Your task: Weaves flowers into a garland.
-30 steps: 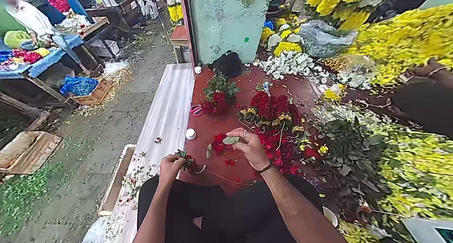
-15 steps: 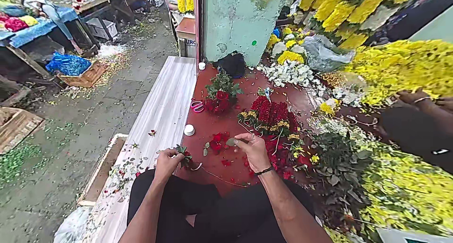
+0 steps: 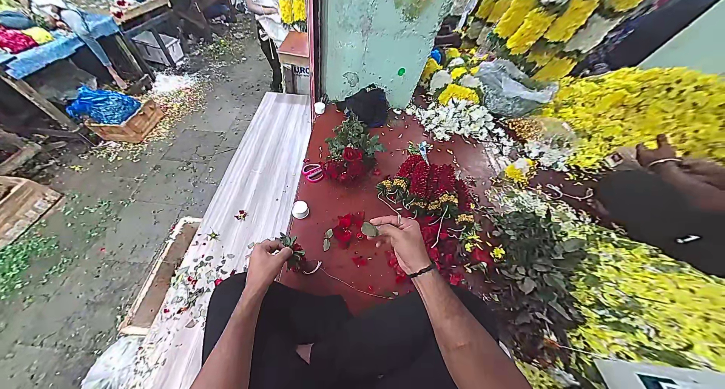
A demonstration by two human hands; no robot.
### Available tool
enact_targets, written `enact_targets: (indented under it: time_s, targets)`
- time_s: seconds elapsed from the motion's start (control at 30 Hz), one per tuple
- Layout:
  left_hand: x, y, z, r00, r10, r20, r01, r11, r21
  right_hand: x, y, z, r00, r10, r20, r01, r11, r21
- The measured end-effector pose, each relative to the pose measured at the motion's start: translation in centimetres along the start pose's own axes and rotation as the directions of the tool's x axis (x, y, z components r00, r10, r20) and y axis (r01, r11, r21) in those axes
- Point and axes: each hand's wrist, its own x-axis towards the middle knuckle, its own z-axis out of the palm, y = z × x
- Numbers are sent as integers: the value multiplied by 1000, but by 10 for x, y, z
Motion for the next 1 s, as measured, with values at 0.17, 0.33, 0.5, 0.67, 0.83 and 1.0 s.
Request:
enact_targets:
  time_s: [0.17,0.33,0.5,0.67,0.83,1.0]
  targets:
    - [1,0,0,1000,4,11,-4,1000,5,-3,-4,3,999,-50,5,50,999,-13]
    - [0,2,0,1000,-1,15,1,1000,3,-2,-2,1,997,-67,25,68,995,-68]
    - [0,3,0,1000,3,11,-4,1000,14,0,0,1,995,-100,19,102,988,-114]
    - [1,2,0,1000,5,16,-5,1000,13,1,4,1,991,-129,28,131,989,-75]
    - [0,2,0,1000,4,14,-5,1000,19,0,5,1,990,-127,55,130,991,-41]
    - [1,1,0,1000,2,18,-2,1000,6,0,4,2,992,-111,57,111,994,-10]
